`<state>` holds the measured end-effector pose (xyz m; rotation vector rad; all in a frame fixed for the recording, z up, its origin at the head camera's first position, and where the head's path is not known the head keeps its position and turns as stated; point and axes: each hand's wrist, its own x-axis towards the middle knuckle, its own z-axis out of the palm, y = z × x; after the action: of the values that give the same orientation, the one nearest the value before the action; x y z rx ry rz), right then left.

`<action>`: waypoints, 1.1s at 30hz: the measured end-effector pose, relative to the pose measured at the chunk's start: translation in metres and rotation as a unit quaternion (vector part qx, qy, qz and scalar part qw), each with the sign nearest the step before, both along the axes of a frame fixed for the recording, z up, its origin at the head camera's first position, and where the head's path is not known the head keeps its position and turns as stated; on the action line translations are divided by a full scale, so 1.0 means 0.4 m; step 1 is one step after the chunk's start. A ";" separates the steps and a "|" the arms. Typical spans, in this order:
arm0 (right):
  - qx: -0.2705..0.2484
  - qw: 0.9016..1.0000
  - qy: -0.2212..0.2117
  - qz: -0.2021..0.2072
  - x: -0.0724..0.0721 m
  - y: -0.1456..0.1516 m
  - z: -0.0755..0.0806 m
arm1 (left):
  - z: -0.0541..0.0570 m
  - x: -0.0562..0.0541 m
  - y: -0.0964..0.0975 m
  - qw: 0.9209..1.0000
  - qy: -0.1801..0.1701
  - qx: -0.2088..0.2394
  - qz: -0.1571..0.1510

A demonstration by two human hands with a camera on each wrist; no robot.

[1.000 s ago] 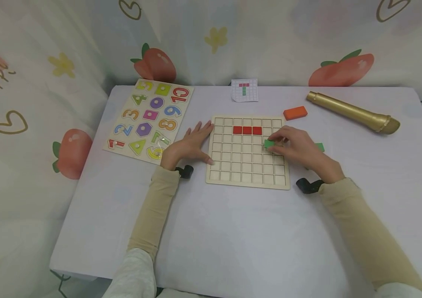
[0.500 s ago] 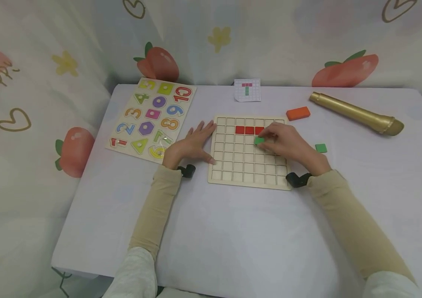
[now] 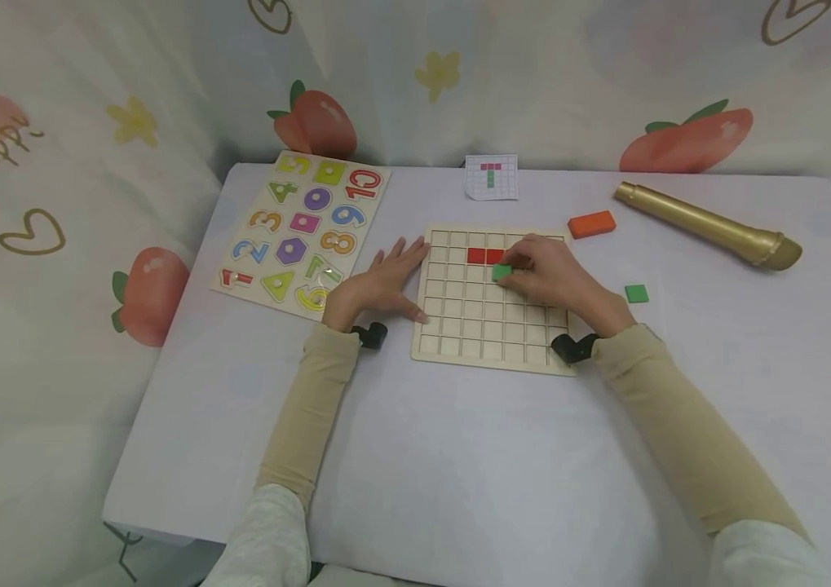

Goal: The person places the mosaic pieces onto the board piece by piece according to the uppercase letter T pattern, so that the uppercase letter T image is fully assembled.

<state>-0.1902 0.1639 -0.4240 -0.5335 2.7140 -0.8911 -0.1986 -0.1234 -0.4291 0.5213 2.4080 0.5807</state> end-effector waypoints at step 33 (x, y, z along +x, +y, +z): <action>0.004 1.000 -0.006 -0.006 0.042 0.039 0.012 | 0.001 0.003 0.000 1.000 -0.002 0.006 -0.002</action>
<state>-0.1735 0.1796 -0.4194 -0.5086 2.7129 -0.8830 -0.1972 -0.1234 -0.4287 0.5277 2.4002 0.5938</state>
